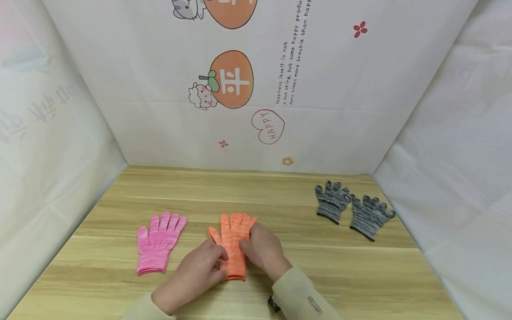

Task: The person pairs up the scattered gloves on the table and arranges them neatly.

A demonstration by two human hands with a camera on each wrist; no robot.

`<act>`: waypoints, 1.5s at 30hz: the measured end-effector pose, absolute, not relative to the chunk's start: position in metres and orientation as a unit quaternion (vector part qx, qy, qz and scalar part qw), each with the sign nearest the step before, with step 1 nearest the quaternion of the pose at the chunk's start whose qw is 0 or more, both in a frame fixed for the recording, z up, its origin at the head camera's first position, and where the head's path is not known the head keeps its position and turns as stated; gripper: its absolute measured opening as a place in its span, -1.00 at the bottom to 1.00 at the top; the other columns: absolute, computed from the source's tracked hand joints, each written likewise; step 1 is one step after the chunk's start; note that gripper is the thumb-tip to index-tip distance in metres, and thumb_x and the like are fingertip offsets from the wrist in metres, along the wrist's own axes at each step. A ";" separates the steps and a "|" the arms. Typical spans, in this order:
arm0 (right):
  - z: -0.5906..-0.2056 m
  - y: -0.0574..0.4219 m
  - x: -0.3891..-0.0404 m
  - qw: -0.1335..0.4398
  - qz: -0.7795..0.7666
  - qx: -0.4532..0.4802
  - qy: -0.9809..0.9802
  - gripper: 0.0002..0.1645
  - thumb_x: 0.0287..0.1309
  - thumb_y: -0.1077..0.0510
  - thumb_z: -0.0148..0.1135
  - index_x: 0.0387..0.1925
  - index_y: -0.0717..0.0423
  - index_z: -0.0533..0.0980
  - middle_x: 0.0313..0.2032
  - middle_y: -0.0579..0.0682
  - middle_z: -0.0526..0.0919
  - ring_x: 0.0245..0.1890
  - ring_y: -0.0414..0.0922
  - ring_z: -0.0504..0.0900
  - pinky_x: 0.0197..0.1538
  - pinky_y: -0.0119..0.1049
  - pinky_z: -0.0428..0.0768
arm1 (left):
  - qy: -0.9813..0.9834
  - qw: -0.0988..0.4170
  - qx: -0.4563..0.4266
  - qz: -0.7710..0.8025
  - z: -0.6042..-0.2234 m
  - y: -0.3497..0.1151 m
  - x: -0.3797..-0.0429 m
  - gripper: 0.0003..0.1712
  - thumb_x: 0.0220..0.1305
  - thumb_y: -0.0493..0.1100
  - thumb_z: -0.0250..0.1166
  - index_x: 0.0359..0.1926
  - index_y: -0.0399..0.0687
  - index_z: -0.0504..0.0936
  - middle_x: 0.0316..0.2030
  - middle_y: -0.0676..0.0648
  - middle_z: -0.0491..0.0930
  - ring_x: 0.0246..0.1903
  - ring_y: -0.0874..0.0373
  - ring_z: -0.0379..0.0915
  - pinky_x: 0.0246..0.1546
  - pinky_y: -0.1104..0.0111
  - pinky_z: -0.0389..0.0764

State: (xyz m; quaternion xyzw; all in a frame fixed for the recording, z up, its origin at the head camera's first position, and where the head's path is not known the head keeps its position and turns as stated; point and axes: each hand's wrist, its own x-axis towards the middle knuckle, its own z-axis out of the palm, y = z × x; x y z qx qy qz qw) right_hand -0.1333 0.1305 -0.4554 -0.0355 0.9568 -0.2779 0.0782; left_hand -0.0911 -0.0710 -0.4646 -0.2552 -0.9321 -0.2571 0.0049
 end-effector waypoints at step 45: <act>-0.453 0.135 -0.093 0.067 -0.191 -0.267 0.942 -0.83 0.12 0.13 0.51 -0.36 -0.11 0.60 -0.48 -0.29 0.52 -0.48 -0.34 0.38 -0.36 -0.40 0.44 | -0.916 0.037 -0.336 -0.216 -0.474 -0.064 -0.089 -0.79 0.08 -0.26 0.53 -0.45 0.10 0.64 -0.50 0.21 0.47 -0.48 0.40 0.30 -0.44 0.51 0.41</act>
